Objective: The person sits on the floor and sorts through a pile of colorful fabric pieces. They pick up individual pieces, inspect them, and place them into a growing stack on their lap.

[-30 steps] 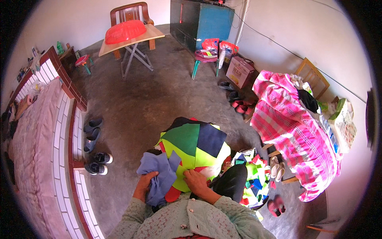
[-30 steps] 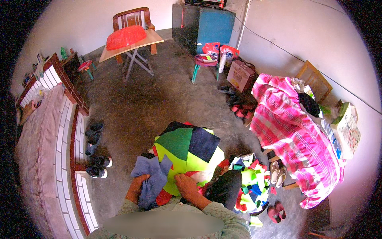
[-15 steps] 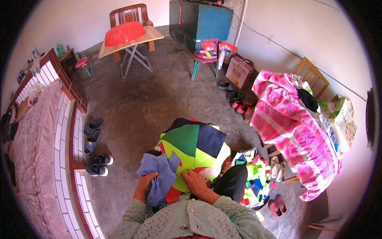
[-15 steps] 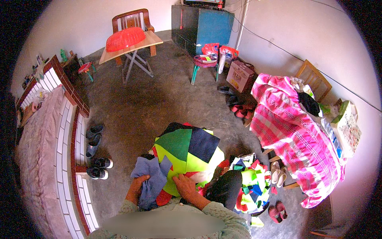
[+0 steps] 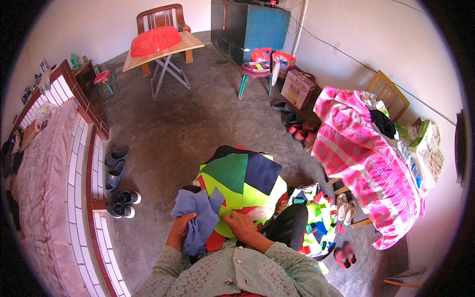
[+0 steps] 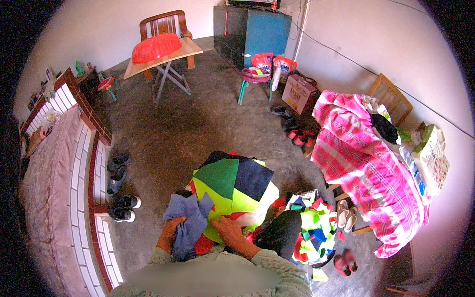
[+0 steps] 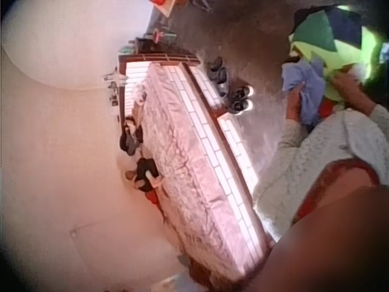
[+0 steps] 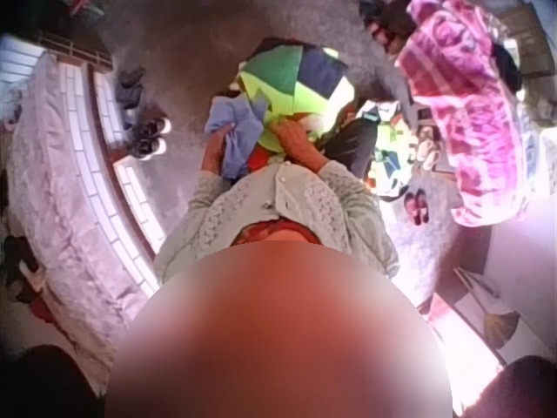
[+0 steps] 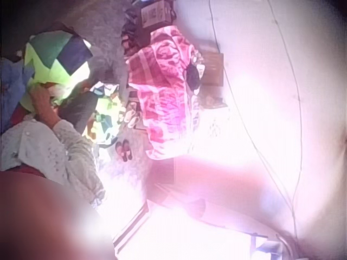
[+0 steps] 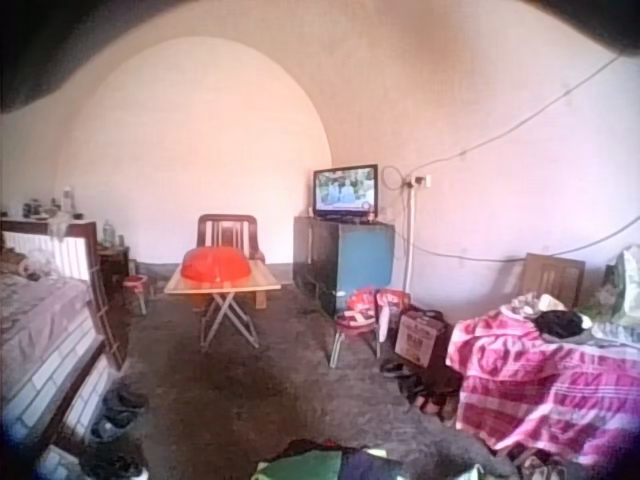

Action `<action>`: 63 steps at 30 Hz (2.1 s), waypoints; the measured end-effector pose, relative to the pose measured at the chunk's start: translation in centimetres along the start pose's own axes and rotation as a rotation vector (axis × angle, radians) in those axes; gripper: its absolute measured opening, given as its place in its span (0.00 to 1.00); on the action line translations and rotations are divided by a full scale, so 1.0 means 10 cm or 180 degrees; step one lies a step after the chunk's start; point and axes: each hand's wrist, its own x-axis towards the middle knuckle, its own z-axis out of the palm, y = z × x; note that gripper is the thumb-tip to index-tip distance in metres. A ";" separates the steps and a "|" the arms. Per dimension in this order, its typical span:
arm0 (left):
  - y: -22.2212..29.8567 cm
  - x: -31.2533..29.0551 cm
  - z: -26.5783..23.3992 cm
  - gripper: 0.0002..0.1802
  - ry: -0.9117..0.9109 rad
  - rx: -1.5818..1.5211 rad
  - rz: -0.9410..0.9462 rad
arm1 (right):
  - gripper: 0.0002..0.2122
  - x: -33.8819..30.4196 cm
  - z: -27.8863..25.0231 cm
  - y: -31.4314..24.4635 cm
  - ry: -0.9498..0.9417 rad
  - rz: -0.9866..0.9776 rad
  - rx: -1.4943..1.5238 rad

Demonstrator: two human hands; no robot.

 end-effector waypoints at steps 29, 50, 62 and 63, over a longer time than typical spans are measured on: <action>0.10 -0.16 0.04 0.21 0.0545 -0.0737 -0.0295 | 0.07 -0.12 -0.28 0.17 0.0909 0.1625 0.2917; 0.07 -0.12 -0.02 0.25 0.0309 -0.0792 -0.0185 | 0.10 0.19 -0.24 0.03 0.0310 0.0135 0.0883; 0.26 -0.22 0.22 0.24 0.0287 -0.1158 -0.0311 | 0.10 -0.28 -0.67 0.93 0.2536 0.1876 0.4864; 0.25 -0.22 0.22 0.24 0.0207 -0.1215 -0.0310 | 0.10 -0.25 -0.87 0.92 0.2626 0.1811 0.4694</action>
